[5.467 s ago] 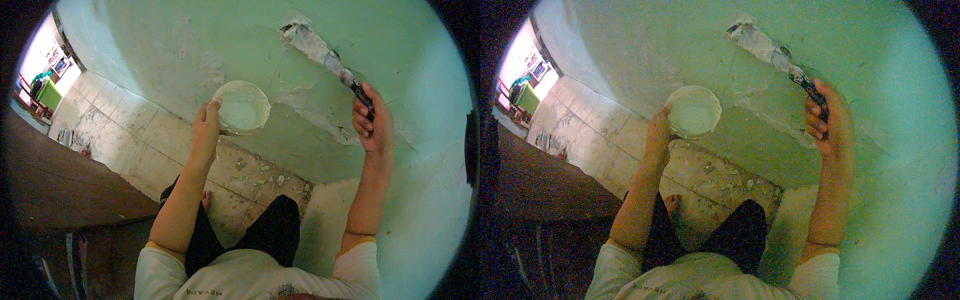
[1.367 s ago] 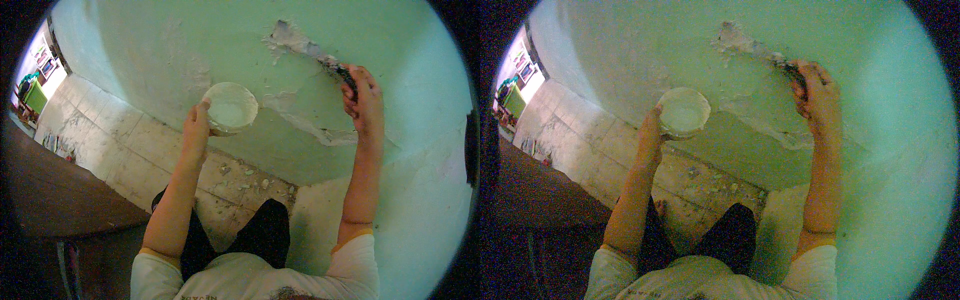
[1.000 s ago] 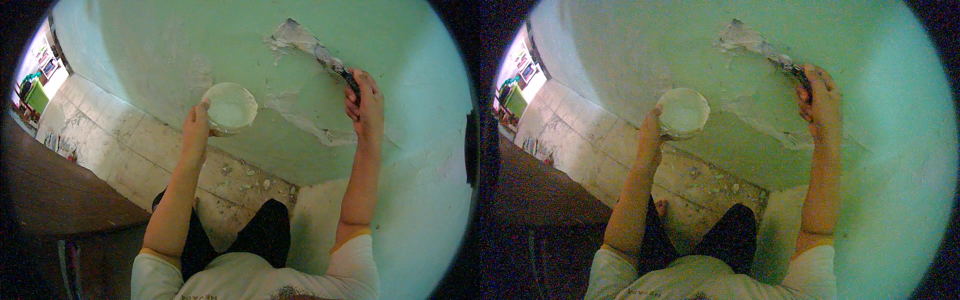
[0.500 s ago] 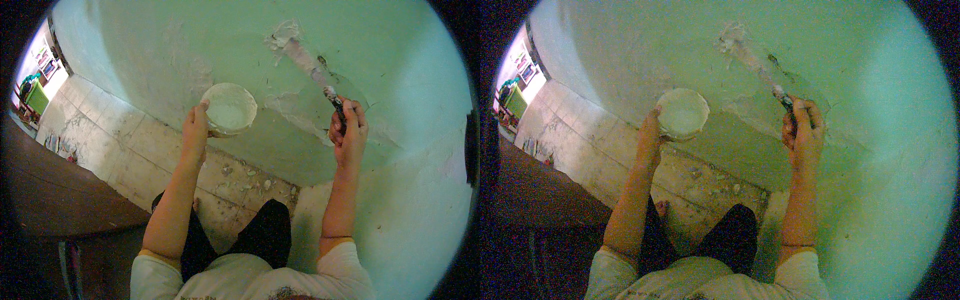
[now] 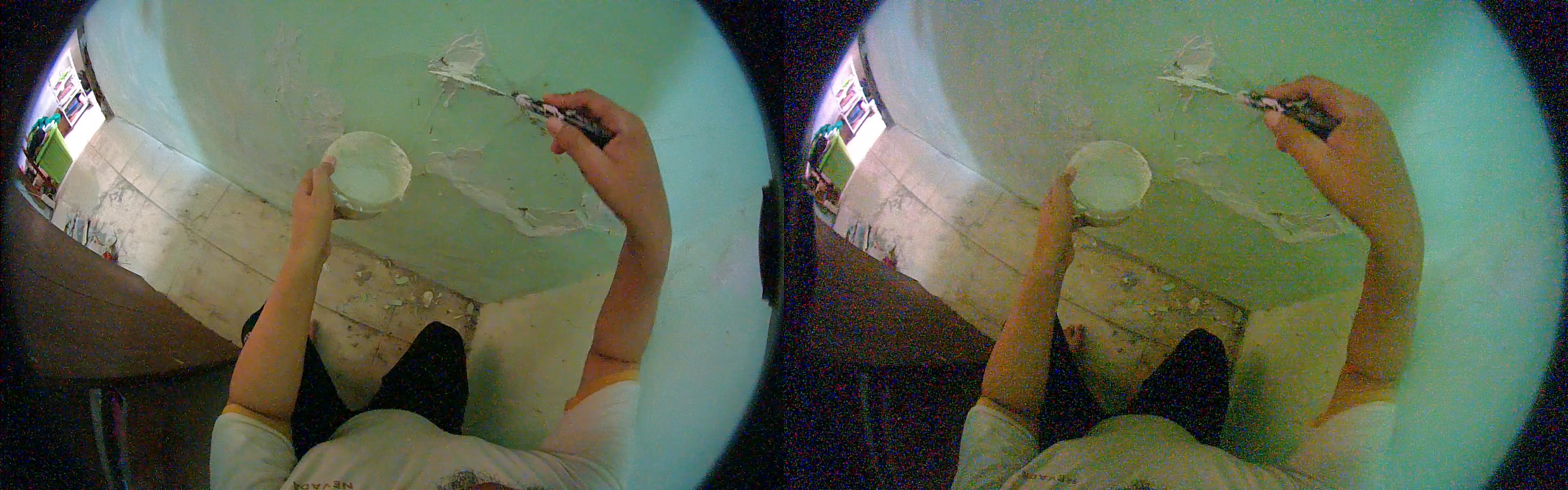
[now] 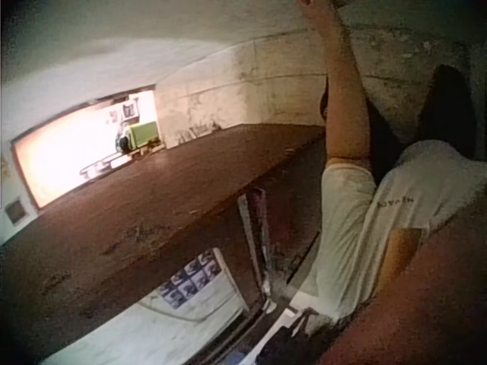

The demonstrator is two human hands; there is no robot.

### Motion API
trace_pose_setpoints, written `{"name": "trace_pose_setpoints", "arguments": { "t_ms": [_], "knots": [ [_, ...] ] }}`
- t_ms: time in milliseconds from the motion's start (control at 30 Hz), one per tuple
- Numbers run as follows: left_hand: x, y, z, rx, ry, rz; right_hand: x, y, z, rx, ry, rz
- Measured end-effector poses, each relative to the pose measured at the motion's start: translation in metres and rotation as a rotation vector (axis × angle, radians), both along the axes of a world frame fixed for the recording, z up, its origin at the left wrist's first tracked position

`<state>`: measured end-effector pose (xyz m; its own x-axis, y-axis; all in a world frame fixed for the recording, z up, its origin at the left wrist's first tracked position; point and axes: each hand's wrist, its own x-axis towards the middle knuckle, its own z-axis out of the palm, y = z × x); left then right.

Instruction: The person mixes a white substance in a container and applies it to a wall using a putty knife to repair damaged or peeling plaster.

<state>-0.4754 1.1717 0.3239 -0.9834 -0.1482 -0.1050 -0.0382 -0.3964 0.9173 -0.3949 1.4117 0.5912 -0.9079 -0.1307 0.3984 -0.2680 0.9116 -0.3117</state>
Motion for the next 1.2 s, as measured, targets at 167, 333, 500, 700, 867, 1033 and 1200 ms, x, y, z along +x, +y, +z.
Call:
{"name": "trace_pose_setpoints", "arguments": {
  "t_ms": [167, 333, 500, 700, 867, 1033, 1200],
  "knots": [
    [0.002, 0.001, 0.004, 0.027, 0.035, 0.012, -0.031, -0.005, 0.025, 0.137, -0.064, 0.057],
    [0.004, 0.002, 0.011, 0.038, 0.017, -0.005, -0.063, -0.016, 0.048, 0.328, 0.048, 0.117],
    [-0.001, 0.004, 0.005, 0.054, -0.008, -0.004, -0.033, -0.082, 0.083, 0.41, 0.015, -0.14],
    [-0.001, 0.001, 0.009, 0.037, -0.028, 0.018, -0.028, -0.085, 0.085, 0.533, 0.322, 0.015],
    [0.001, 0.001, 0.012, 0.027, -0.042, 0.009, -0.024, -0.079, 0.079, 0.425, 0.311, -0.063],
    [0.001, -0.002, 0.01, 0.026, -0.036, 0.041, -0.078, 0.001, 0.042, 0.063, 0.112, -0.018],
    [-0.002, 0.0, 0.0, 0.05, 0.0, 0.014, -0.058, 0.044, 0.002, -0.214, 0.272, -0.172]
  ]
}}
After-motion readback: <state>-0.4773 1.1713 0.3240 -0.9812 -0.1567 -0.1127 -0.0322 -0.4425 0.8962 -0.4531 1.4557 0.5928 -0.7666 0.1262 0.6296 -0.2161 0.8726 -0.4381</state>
